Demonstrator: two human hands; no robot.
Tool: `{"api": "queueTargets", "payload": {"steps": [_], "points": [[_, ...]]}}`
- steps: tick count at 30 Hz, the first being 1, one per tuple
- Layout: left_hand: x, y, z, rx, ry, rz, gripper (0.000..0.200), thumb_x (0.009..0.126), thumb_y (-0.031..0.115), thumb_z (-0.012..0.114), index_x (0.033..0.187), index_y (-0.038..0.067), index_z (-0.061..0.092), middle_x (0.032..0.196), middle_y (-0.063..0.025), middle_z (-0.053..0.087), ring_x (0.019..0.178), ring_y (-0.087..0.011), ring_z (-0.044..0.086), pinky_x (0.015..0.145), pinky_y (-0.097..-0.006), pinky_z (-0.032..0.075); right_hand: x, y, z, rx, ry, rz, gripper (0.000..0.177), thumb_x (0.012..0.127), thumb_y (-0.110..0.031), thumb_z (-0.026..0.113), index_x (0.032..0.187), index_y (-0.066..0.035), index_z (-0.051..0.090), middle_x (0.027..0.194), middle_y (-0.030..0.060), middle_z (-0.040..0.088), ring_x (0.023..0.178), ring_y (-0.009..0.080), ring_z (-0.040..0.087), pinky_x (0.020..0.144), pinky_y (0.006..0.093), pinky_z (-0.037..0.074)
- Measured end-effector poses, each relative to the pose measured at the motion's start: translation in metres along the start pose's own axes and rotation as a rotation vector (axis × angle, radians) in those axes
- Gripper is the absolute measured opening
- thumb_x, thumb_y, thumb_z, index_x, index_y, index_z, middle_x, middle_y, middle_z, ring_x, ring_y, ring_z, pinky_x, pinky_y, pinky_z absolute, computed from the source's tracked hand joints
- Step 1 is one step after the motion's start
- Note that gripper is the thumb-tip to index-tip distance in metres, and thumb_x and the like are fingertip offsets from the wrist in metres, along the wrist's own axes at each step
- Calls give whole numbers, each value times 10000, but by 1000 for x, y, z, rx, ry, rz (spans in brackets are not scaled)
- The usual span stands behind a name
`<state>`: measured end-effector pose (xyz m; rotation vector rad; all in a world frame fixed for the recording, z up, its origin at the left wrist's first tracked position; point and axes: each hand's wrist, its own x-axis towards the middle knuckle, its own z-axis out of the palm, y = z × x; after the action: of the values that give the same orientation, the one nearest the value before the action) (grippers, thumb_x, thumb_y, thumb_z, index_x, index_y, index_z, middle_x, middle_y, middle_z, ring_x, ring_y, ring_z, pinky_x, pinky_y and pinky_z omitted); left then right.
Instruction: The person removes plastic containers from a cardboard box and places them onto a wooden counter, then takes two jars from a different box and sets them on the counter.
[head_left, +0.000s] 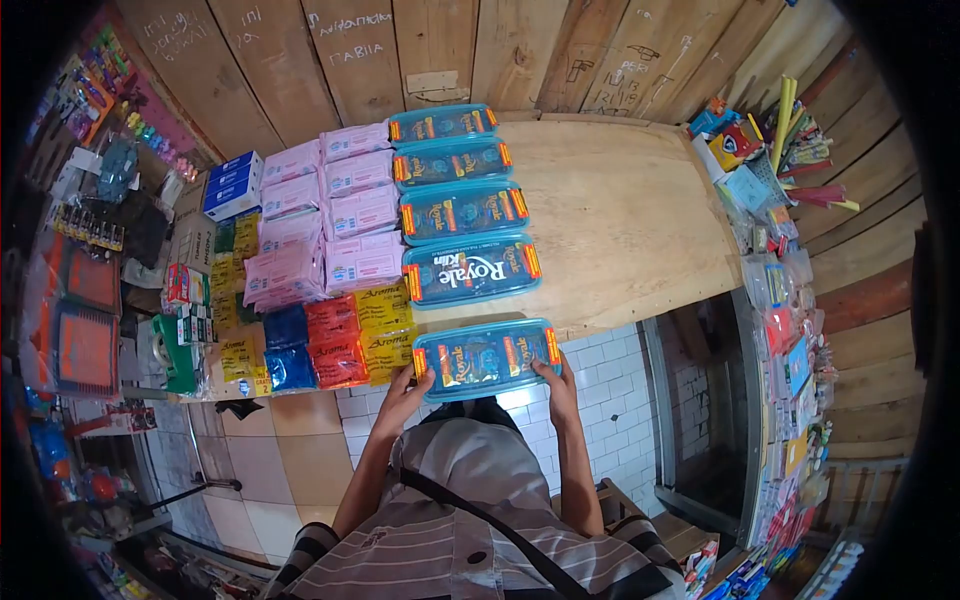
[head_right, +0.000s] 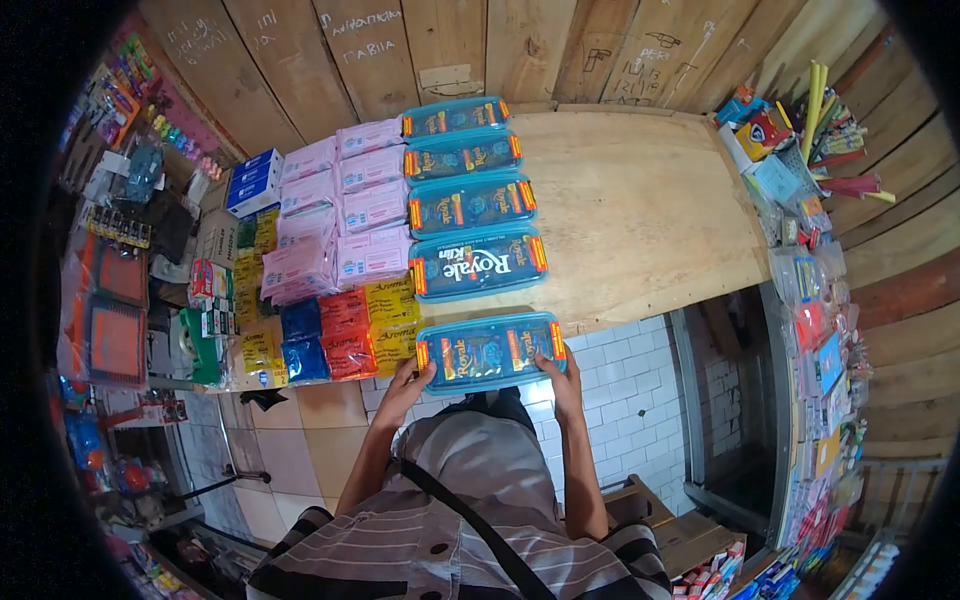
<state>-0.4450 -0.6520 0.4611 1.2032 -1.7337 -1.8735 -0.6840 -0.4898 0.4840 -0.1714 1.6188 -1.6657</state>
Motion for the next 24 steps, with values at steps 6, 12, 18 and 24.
{"api": "queueTargets", "payload": {"steps": [6,12,18,24], "points": [[17,-22,4,-15,47,-34,413,928,344,654,1236,73,609,1154,-102,452,1027,-200,484,893,-328,419,27,2,-10,-126,-126,-7,520,843,-141,721,1309,-15,527,1180,86,624,1106,176,564,987,305,408],[17,-1,17,-21,167,-56,367,920,287,672,1201,55,629,1113,-86,480,990,-193,501,862,-318,430,41,-14,-9,-225,-161,-53,535,844,-133,746,1305,0,511,1118,83,650,1020,146,601,904,294,470],[31,-16,17,14,245,52,325,925,244,664,1175,39,635,1075,-88,507,959,-194,516,853,-302,428,59,3,-14,-282,-209,-113,556,859,-142,731,1336,-1,483,1168,103,628,1073,164,581,931,304,460],[42,-19,16,81,308,82,324,919,230,666,1174,32,632,1100,-96,517,994,-200,522,862,-304,428,67,0,-6,-237,-246,-106,574,887,-147,702,1380,-13,440,1227,108,595,1124,169,553,959,305,443]]}}
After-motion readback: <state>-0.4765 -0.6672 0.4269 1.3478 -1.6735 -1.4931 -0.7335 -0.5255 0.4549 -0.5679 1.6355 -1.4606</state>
